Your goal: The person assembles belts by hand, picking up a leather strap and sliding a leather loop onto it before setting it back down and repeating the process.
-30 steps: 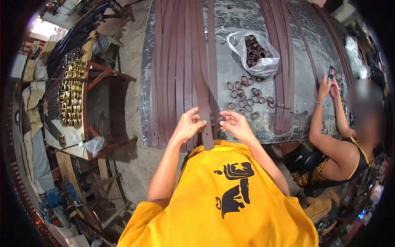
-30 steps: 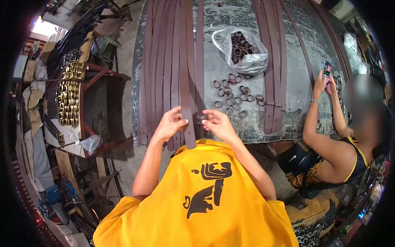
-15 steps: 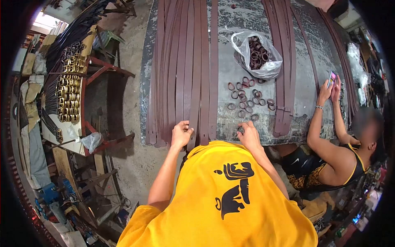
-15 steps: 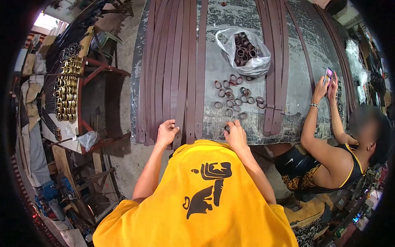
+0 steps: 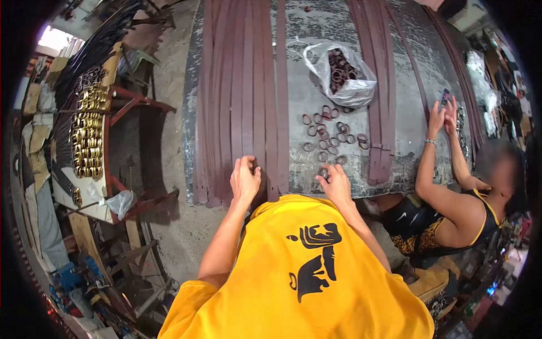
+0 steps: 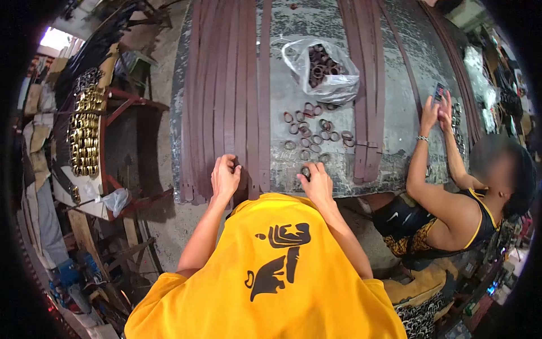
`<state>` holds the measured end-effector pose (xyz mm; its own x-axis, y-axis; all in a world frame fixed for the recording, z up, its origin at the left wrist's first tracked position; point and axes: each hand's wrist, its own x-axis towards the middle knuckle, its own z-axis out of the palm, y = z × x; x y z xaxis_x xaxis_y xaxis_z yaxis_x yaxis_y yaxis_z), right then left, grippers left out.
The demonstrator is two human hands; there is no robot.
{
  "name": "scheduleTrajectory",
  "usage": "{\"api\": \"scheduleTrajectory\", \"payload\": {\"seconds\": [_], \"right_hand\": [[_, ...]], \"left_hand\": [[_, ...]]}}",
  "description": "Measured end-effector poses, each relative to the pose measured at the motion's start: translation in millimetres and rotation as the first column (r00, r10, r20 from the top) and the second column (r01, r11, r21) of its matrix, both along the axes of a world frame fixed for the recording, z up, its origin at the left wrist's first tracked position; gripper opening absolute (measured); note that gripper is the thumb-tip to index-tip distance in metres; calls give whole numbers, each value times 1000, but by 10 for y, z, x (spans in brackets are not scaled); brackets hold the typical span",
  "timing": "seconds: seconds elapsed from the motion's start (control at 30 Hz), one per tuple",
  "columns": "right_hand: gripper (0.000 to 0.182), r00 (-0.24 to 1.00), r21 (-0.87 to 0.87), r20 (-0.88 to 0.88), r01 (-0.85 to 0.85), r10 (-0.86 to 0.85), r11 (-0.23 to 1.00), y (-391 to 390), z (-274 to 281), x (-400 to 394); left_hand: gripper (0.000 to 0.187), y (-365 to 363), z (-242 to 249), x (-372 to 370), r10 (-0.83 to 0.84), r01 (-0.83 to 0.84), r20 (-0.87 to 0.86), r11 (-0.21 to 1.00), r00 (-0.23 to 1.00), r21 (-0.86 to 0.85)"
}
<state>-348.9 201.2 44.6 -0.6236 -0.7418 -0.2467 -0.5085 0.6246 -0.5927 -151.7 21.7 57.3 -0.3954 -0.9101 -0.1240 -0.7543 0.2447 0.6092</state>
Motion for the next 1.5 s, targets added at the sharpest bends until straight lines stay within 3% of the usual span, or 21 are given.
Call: {"api": "scheduleTrajectory", "payload": {"seconds": [0.13, 0.27, 0.37, 0.47, 0.5, 0.53, 0.6, 0.63, 0.7, 0.73, 0.93, 1.03, 1.13, 1.23, 1.5], "right_hand": [[26, 996, -65, -1, 94, -94, 993, 28, 34, -55], [21, 977, -103, -106, 176, -186, 979, 28, 12, -228], [23, 949, -98, -207, 223, -239, 970, -12, -4, -310], [30, 943, -20, -241, 229, -227, 973, -41, -1, -369], [32, 956, -16, -212, 204, -203, 979, 8, -115, -432], [36, 968, -10, -181, 177, -176, 984, 36, -176, -465], [37, 909, -173, 325, 330, -262, 928, 65, -237, -479], [38, 793, -218, 559, 424, -244, 879, 65, -235, -482], [39, 686, -268, 710, 472, -159, 840, 71, -111, -456], [40, 623, -289, 775, 501, -108, 816, 55, -6, -434], [42, 538, -289, 842, 482, -20, 827, 19, 269, -360], [39, 535, -299, 845, 473, 0, 829, -7, 231, -321], [36, 429, -240, 903, 536, -17, 810, -22, 201, -281], [35, 407, -252, 913, 548, 9, 797, -39, 200, -239], [30, 353, -163, 935, 487, -23, 858, -190, 289, -96]], "left_hand": [[27, 179, 48, -51, -230, 168, 278, 958, 933, 231], [44, 302, 202, -152, -303, 191, 387, 934, 871, 302], [48, 314, 73, -103, -212, 118, 226, 922, 951, 368], [51, 324, -147, -75, 9, -27, 38, 870, 999, 492], [52, 296, -523, 16, 126, -41, -97, 793, 987, 608], [52, 245, -470, 0, 193, -13, -173, 703, 966, 711], [60, 117, -407, -30, 404, 134, -324, 432, 856, 892], [63, 99, -397, -59, 416, 161, -348, 422, 841, 892], [68, 50, -288, -93, 439, 211, -391, 404, 809, 890], [77, 20, -175, -105, 400, 323, -461, 366, 792, 873], [76, 23, 156, -311, 247, 469, -600, 431, 761, 771], [64, 4, -18, -348, 291, 320, -502, 497, 814, 807], [53, -40, 36, -393, 324, 311, -462, 423, 825, 851], [47, 2, 136, -446, 389, 270, -450, 435, 804, 859], [52, 43, 367, -522, 377, 283, -467, 450, 800, 847]]}}
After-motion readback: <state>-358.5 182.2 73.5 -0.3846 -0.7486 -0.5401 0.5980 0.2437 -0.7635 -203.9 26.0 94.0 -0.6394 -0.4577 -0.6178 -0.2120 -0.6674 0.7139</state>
